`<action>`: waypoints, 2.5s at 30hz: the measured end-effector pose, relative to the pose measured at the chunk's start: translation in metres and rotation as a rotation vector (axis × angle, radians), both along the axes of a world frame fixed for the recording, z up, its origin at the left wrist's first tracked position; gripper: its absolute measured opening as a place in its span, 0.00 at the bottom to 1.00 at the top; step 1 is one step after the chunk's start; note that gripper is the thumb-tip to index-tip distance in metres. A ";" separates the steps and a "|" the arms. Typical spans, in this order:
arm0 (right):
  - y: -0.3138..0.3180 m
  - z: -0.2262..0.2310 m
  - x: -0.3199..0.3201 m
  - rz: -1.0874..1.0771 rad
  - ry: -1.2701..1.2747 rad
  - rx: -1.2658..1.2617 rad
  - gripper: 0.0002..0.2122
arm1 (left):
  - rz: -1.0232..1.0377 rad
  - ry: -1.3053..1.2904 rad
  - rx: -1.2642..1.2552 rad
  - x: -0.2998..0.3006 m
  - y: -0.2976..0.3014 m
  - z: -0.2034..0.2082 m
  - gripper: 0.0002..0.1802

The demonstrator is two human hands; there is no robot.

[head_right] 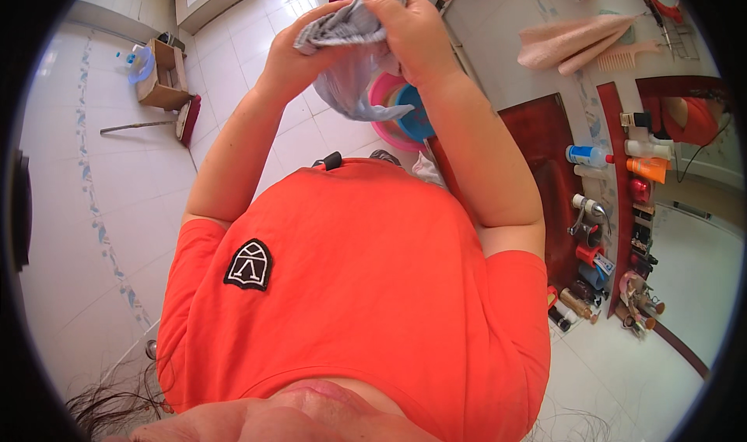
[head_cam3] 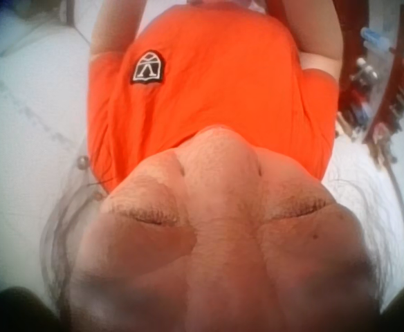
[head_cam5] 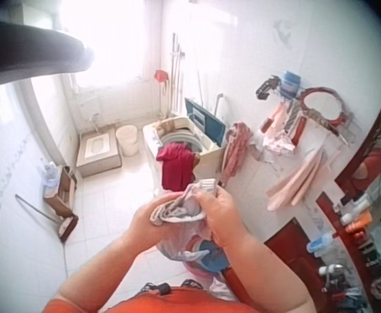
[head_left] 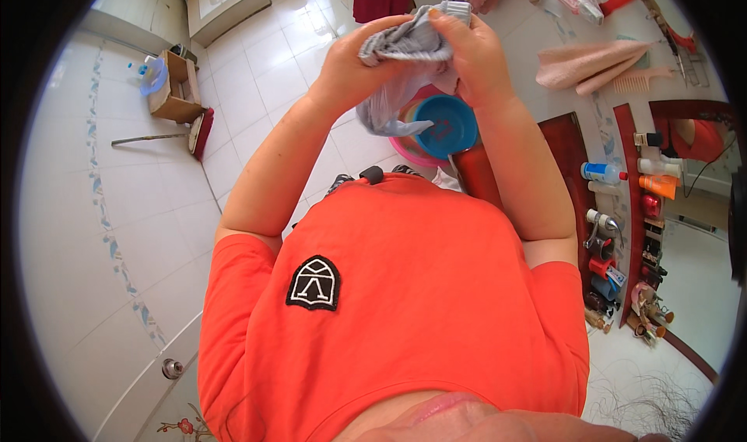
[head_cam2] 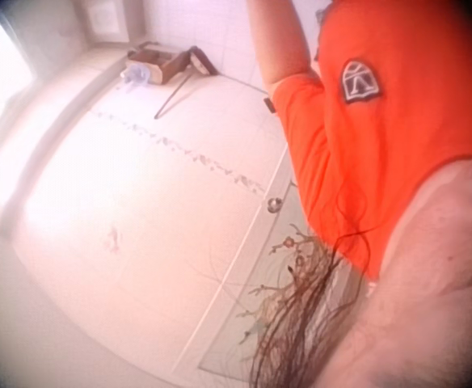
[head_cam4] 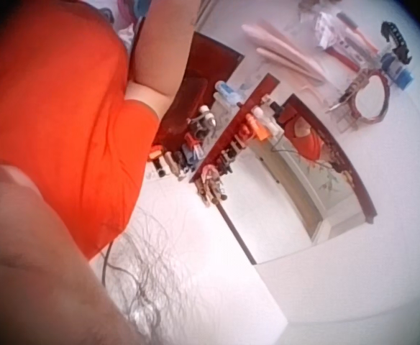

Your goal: The person hand washes several pieces of clothing in a sink. They wet, scrub, and rinse a light blue shirt, a brown cloth, and a maroon cloth one at a time, then wring out each item and place them into a nearby washing machine.

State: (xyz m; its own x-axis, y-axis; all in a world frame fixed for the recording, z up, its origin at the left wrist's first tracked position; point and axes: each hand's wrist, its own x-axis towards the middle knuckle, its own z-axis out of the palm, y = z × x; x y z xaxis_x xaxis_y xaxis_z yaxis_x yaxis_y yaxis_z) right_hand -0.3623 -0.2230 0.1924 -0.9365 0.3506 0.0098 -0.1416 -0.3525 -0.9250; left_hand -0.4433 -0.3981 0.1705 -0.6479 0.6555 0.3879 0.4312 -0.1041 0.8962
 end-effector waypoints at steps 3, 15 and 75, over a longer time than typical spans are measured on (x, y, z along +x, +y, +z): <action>0.022 0.000 0.002 -0.105 0.036 -0.079 0.14 | 0.107 -0.172 0.166 -0.013 -0.002 -0.011 0.15; 0.131 -0.001 0.051 -0.037 -0.056 1.591 0.14 | 0.223 -0.192 0.106 -0.047 -0.011 0.003 0.14; 0.179 0.073 -0.029 -0.083 0.010 1.041 0.12 | 0.184 -0.145 -0.025 -0.133 -0.024 0.061 0.08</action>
State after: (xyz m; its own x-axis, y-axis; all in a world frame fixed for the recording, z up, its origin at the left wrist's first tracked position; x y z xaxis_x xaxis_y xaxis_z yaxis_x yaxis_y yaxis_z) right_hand -0.3915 -0.0436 0.2653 -0.9081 0.2272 0.3516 -0.1386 0.6294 -0.7647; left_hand -0.5758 -0.4219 0.2313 -0.8051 0.5298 0.2669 0.3072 -0.0126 0.9516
